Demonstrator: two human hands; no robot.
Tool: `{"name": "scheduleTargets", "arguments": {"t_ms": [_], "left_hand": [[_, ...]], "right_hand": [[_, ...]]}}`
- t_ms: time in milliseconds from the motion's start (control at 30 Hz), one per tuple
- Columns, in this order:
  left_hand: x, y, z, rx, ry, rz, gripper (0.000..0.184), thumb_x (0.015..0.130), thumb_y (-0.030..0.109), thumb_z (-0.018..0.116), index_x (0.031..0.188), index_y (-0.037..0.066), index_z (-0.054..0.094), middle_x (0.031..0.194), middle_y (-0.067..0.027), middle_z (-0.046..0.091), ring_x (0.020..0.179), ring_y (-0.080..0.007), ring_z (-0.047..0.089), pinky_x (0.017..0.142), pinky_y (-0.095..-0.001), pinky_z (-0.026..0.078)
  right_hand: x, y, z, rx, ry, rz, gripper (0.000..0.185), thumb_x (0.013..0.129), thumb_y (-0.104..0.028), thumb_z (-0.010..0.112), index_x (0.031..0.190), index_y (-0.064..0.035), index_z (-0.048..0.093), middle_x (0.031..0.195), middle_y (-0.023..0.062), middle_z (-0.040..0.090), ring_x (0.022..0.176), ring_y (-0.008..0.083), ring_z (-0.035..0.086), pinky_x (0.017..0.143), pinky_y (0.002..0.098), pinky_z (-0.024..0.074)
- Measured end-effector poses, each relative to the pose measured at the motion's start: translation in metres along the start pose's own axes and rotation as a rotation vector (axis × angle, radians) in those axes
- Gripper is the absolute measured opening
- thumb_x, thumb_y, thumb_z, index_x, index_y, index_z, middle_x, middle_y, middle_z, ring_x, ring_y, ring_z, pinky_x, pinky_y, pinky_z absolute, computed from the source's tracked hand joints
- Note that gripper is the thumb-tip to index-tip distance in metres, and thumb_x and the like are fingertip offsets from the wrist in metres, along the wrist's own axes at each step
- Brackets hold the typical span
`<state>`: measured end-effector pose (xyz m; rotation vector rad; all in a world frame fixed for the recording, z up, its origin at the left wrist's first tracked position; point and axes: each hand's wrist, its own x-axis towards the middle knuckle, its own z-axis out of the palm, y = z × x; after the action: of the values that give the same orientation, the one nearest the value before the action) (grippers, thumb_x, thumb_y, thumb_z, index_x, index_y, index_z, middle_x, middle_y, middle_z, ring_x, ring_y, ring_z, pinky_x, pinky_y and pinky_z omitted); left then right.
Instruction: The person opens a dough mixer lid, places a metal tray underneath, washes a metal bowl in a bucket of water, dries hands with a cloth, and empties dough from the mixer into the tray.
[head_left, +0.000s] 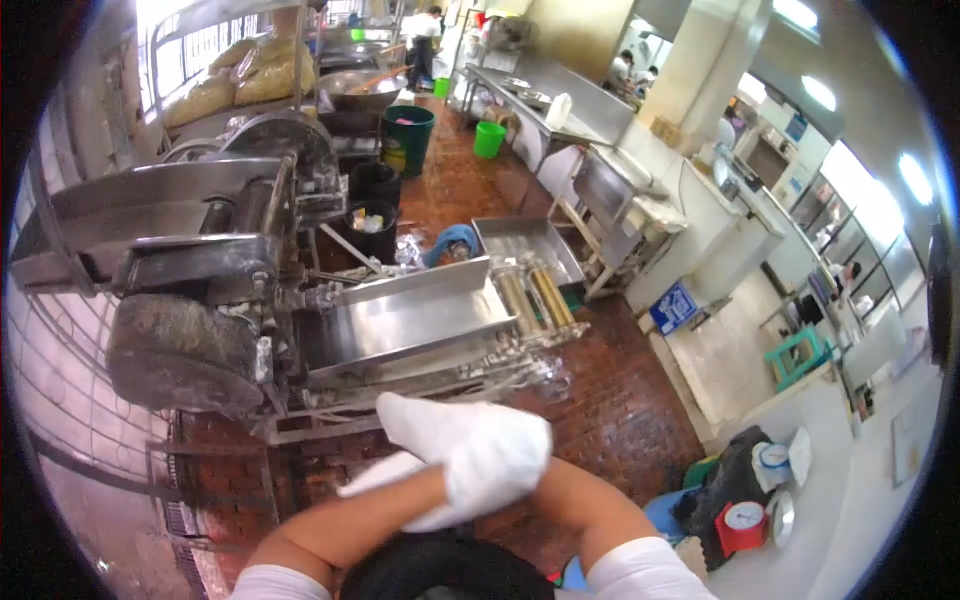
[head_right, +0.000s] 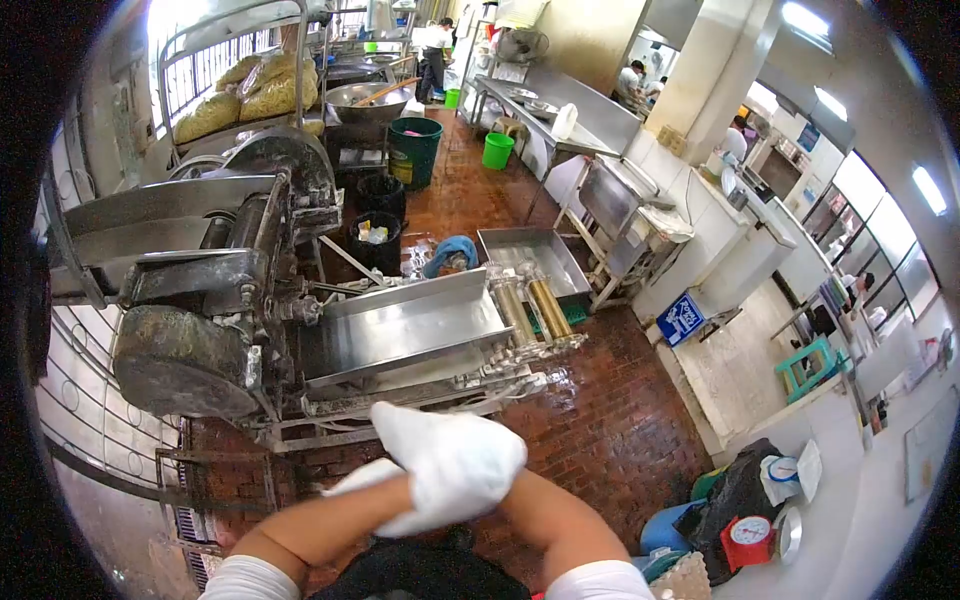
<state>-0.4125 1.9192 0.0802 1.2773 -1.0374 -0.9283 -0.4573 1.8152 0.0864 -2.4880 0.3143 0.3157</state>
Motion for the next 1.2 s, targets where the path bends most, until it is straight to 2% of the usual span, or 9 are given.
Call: {"name": "scheduleTargets", "arguments": {"t_ms": [333, 367, 433, 533, 733, 867, 1033, 1133, 1200], "left_hand": [[0.019, 0.01, -0.084, -0.434, 0.365, -0.127, 0.02, 0.083, 0.025, 0.055, 0.085, 0.007, 0.063, 0.085, -0.0151, 0.063, 0.08, -0.0283, 0.062, 0.071, -0.0408, 0.048], [0.021, 0.019, -0.089, -0.452, 0.385, -0.104, 0.019, 0.083, 0.025, 0.055, 0.085, 0.007, 0.062, 0.085, -0.015, 0.063, 0.08, -0.0281, 0.062, 0.07, -0.0407, 0.048], [0.025, 0.031, -0.082, -0.423, 0.378, -0.062, 0.019, 0.083, 0.025, 0.055, 0.084, 0.007, 0.062, 0.085, -0.0148, 0.063, 0.08, -0.0278, 0.061, 0.07, -0.0405, 0.048], [0.042, 0.017, -0.036, -0.267, 0.292, -0.008, 0.019, 0.083, 0.024, 0.054, 0.084, 0.007, 0.062, 0.085, -0.0146, 0.063, 0.08, -0.0273, 0.061, 0.07, -0.0403, 0.048], [0.074, 0.03, -0.032, -0.184, 0.328, 0.062, 0.018, 0.084, 0.023, 0.054, 0.083, 0.008, 0.062, 0.084, -0.0141, 0.063, 0.079, -0.0262, 0.061, 0.069, -0.0398, 0.047], [0.074, 0.068, -0.041, -0.092, 0.373, 0.169, 0.017, 0.084, 0.023, 0.053, 0.082, 0.008, 0.061, 0.083, -0.0138, 0.062, 0.079, -0.0256, 0.061, 0.068, -0.0395, 0.047], [0.078, 0.115, -0.051, 0.04, 0.398, 0.335, 0.017, 0.085, 0.022, 0.053, 0.081, 0.008, 0.061, 0.082, -0.0134, 0.062, 0.079, -0.0247, 0.06, 0.068, -0.0391, 0.047], [0.083, 0.127, -0.038, 0.067, 0.356, 0.434, 0.017, 0.085, 0.022, 0.052, 0.08, 0.008, 0.061, 0.082, -0.0131, 0.062, 0.079, -0.0242, 0.06, 0.067, -0.0389, 0.047], [0.101, 0.106, -0.019, -0.079, 0.256, 0.501, 0.017, 0.085, 0.022, 0.052, 0.08, 0.008, 0.061, 0.082, -0.013, 0.062, 0.079, -0.0239, 0.06, 0.067, -0.0387, 0.047]], "right_hand": [[0.02, 0.026, -0.001, 0.216, -0.005, 0.097, 0.046, 0.08, -0.046, 0.063, 0.109, -0.0103, 0.068, 0.105, 0.014, 0.068, 0.093, 0.0296, 0.066, 0.082, 0.0405, 0.0499], [-0.012, -0.041, -0.066, 0.189, 0.128, 0.229, 0.025, 0.085, -0.024, 0.065, 0.1, -0.0044, 0.068, 0.099, 0.0112, 0.07, 0.092, 0.0242, 0.065, 0.085, 0.0365, 0.0498], [0.018, -0.007, -0.089, 0.695, 0.671, -0.036, 0.035, 0.092, -0.037, 0.053, 0.098, -0.0049, 0.066, 0.094, 0.011, 0.069, 0.089, 0.0213, 0.065, 0.076, 0.0342, 0.0508], [0.044, -0.058, -0.145, 2.283, 0.719, -0.342, 0.063, 0.09, -0.064, 0.039, 0.092, -0.005, 0.061, 0.089, 0.0088, 0.065, 0.086, 0.0245, 0.063, 0.071, 0.0366, 0.0476], [0.086, -0.051, -0.102, 2.032, 0.445, -0.286, 0.078, 0.086, -0.073, 0.034, 0.105, -0.0021, 0.059, 0.109, 0.0153, 0.062, 0.098, 0.0322, 0.06, 0.081, 0.0427, 0.0485], [0.051, -0.044, -0.051, 0.946, 0.725, -0.208, 0.038, 0.097, -0.022, 0.051, 0.127, 0.0007, 0.049, 0.117, 0.0114, 0.059, 0.112, 0.0209, 0.054, 0.098, 0.0307, 0.0402], [-0.054, -0.028, -0.023, 1.095, 0.875, -0.005, 0.065, 0.092, -0.035, 0.058, 0.141, -0.0021, 0.032, 0.14, 0.0146, 0.041, 0.13, 0.0259, 0.04, 0.109, 0.0416, 0.032], [-0.062, -0.024, 0.003, 1.766, 0.406, -0.14, 0.066, 0.091, -0.04, 0.058, 0.141, -0.0043, 0.034, 0.142, 0.014, 0.041, 0.134, 0.0261, 0.037, 0.111, 0.0427, 0.0294], [-0.046, -0.048, -0.023, 1.821, 0.707, 0.13, 0.059, 0.094, -0.041, 0.053, 0.137, -0.003, 0.04, 0.132, 0.0151, 0.052, 0.118, 0.0286, 0.053, 0.101, 0.041, 0.0417]]}}
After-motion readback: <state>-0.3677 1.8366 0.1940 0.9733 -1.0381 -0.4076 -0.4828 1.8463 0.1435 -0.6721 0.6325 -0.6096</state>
